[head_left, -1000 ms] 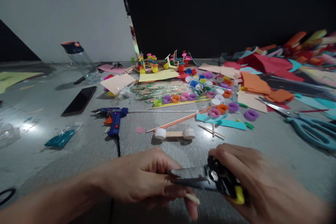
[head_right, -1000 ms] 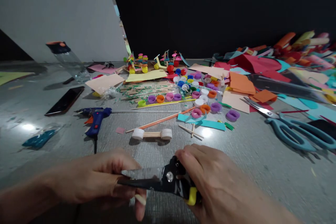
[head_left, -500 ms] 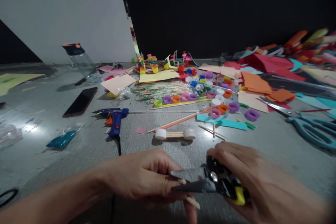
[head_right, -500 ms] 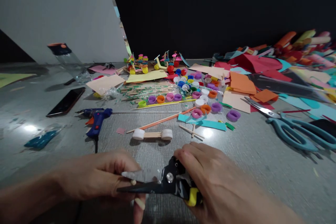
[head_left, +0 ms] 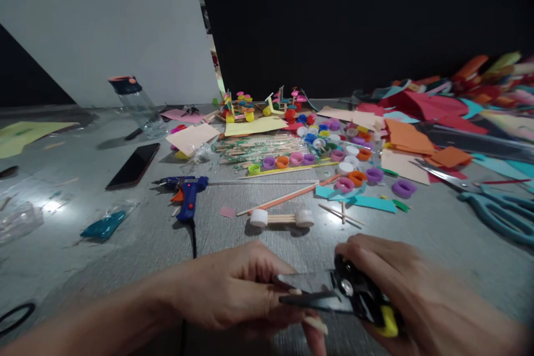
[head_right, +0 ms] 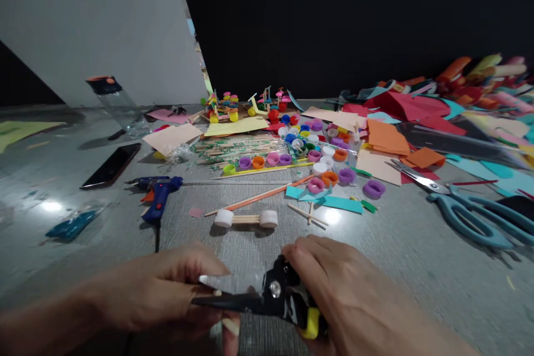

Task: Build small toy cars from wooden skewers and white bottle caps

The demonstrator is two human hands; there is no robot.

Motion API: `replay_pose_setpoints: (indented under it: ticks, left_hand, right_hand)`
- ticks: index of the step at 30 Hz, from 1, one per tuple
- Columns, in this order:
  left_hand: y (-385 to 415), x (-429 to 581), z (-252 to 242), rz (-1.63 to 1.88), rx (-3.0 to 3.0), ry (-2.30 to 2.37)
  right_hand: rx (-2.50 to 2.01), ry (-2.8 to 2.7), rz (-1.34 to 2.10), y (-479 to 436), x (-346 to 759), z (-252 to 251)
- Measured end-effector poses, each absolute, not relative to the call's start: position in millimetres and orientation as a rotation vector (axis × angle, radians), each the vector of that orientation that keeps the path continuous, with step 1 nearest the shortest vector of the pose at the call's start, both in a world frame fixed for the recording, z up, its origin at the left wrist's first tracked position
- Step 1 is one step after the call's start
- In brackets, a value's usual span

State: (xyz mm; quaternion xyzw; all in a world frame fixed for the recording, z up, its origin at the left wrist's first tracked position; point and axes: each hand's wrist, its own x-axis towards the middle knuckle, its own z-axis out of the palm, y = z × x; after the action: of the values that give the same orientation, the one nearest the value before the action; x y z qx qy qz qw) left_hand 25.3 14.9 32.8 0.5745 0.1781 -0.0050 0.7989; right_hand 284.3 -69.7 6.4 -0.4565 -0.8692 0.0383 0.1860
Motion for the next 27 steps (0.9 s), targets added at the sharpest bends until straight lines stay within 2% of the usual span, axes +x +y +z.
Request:
replay_pose_setpoints:
  ticks: [5,18,27]
  left_hand:
    - [14.0,26.7,33.3,-0.053,1.261,0.434]
    - [11.4,23.6,31.0,0.053,1.254,0.489]
    - [13.6,27.4,31.8,-0.014,1.224,0.434]
  right_hand:
    - [-1.266,-2.434,0.01,-67.5,282.8,8.0]
    - [-1.305,-2.389,0.042,-63.8,282.3,8.3]
    - [-1.325,-2.411,0.112,-65.7,281.3,6.7]
